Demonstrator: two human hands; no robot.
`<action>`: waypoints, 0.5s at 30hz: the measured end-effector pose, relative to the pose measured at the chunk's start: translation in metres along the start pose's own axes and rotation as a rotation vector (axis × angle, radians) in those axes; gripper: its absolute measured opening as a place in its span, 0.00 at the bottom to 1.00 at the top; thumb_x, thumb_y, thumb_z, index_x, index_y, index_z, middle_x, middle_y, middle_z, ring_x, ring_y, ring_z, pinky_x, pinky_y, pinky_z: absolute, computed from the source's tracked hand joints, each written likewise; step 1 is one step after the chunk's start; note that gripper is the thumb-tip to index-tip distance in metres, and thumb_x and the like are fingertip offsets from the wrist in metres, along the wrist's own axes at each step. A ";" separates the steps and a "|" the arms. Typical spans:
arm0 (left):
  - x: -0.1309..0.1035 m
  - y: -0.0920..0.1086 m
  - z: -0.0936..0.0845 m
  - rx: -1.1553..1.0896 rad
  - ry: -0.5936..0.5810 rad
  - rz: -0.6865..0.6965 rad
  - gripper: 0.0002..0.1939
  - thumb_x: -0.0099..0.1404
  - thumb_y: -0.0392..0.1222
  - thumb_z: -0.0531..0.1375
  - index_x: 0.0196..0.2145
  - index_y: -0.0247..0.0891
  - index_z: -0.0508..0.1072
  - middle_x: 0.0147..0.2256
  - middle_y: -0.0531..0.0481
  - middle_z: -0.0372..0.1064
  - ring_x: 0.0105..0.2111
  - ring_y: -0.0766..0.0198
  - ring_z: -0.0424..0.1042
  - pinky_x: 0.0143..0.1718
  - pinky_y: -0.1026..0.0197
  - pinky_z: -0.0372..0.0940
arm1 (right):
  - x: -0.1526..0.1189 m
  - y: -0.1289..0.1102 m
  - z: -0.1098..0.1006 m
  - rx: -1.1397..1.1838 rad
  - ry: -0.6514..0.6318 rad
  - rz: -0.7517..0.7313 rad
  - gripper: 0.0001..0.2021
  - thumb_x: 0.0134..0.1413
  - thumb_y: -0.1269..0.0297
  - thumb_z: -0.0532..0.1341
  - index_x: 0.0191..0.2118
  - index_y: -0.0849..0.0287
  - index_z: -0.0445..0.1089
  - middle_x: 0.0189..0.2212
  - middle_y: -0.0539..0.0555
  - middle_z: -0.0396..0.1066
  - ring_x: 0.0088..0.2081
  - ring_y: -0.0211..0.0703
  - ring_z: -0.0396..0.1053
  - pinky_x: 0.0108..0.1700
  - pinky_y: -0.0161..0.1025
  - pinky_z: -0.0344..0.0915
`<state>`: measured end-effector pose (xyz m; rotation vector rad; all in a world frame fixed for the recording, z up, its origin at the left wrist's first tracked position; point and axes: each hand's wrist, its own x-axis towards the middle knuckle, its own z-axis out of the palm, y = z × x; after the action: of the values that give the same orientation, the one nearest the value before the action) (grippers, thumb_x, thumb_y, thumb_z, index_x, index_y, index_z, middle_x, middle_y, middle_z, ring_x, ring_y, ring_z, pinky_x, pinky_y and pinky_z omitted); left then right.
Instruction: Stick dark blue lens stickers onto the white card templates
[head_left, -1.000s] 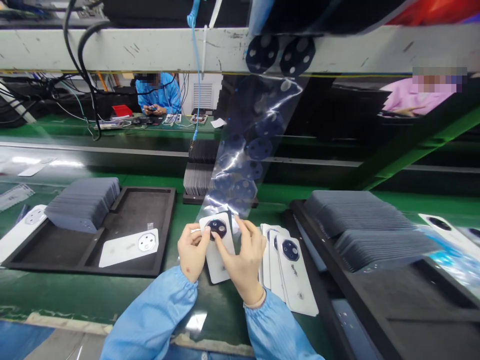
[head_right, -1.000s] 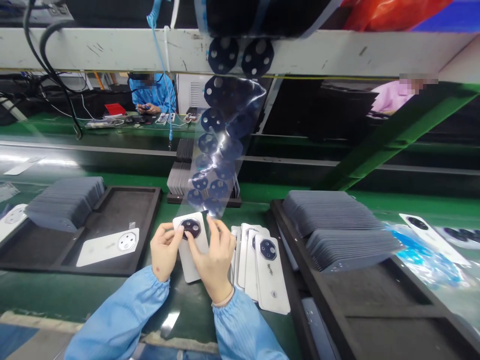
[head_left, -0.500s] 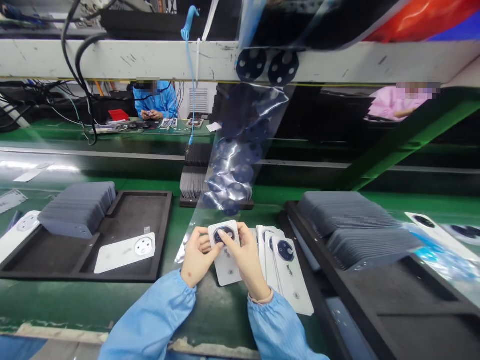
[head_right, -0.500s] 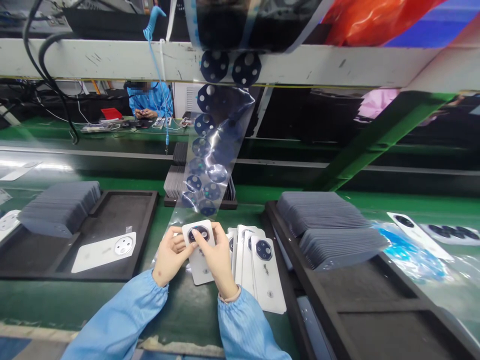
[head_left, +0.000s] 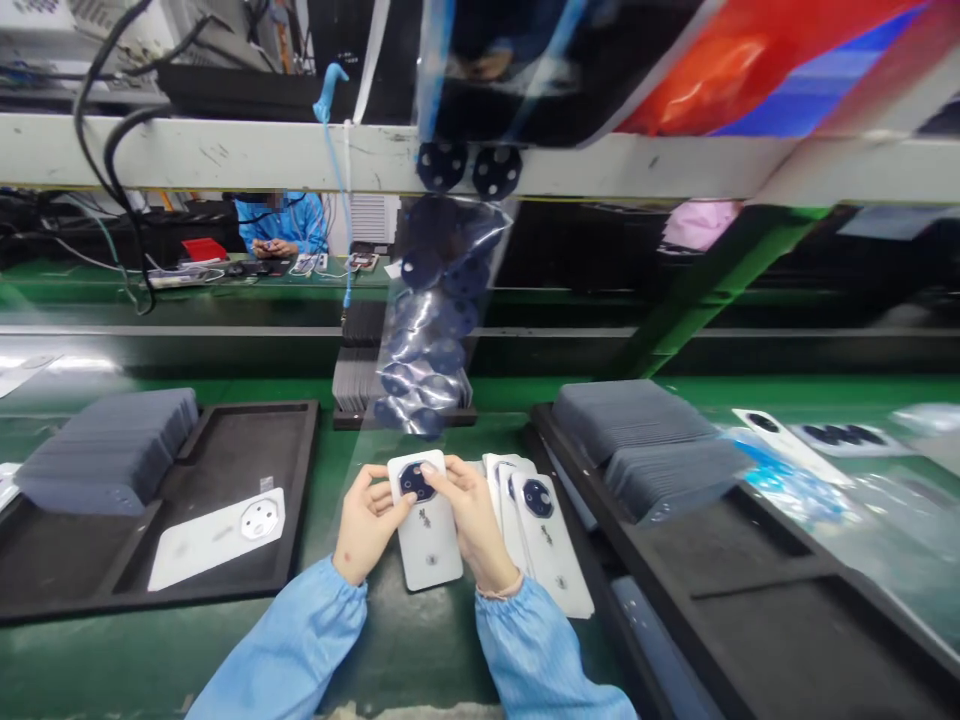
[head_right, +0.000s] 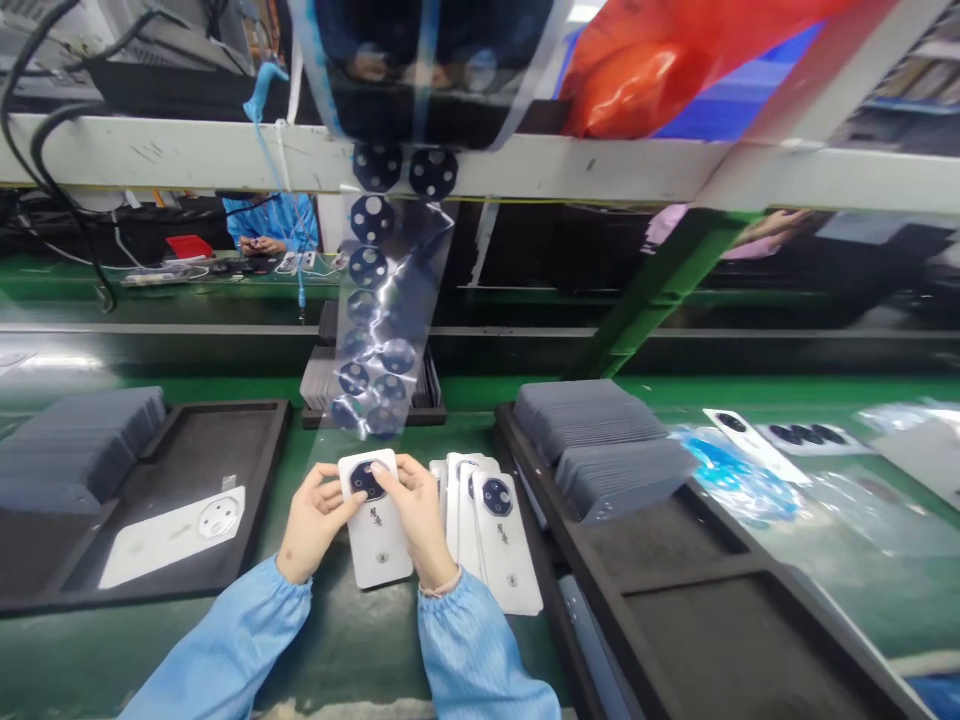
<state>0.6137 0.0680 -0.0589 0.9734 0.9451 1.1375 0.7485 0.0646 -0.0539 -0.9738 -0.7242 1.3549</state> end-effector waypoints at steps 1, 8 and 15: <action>0.001 0.000 -0.001 0.000 0.003 -0.005 0.25 0.48 0.44 0.72 0.36 0.39 0.62 0.31 0.47 0.79 0.32 0.59 0.79 0.33 0.63 0.72 | 0.001 0.000 0.000 0.011 -0.010 0.006 0.14 0.43 0.55 0.72 0.32 0.57 0.73 0.27 0.50 0.76 0.30 0.45 0.73 0.34 0.38 0.67; 0.009 0.004 -0.010 -0.001 0.068 0.010 0.28 0.47 0.46 0.73 0.38 0.39 0.62 0.32 0.46 0.79 0.34 0.55 0.79 0.33 0.59 0.73 | 0.007 -0.008 -0.005 -0.089 -0.249 -0.066 0.13 0.51 0.54 0.66 0.41 0.51 0.74 0.35 0.56 0.77 0.35 0.54 0.75 0.39 0.50 0.71; 0.007 -0.002 -0.008 -0.001 0.077 0.048 0.26 0.51 0.52 0.70 0.39 0.40 0.63 0.31 0.49 0.79 0.32 0.54 0.79 0.32 0.58 0.72 | -0.002 -0.003 0.000 -0.411 -0.175 -0.344 0.21 0.49 0.64 0.65 0.50 0.49 0.67 0.45 0.55 0.74 0.47 0.55 0.71 0.51 0.52 0.68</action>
<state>0.6082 0.0760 -0.0637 0.9613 0.9878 1.2227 0.7495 0.0623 -0.0510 -0.9977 -1.2772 1.0144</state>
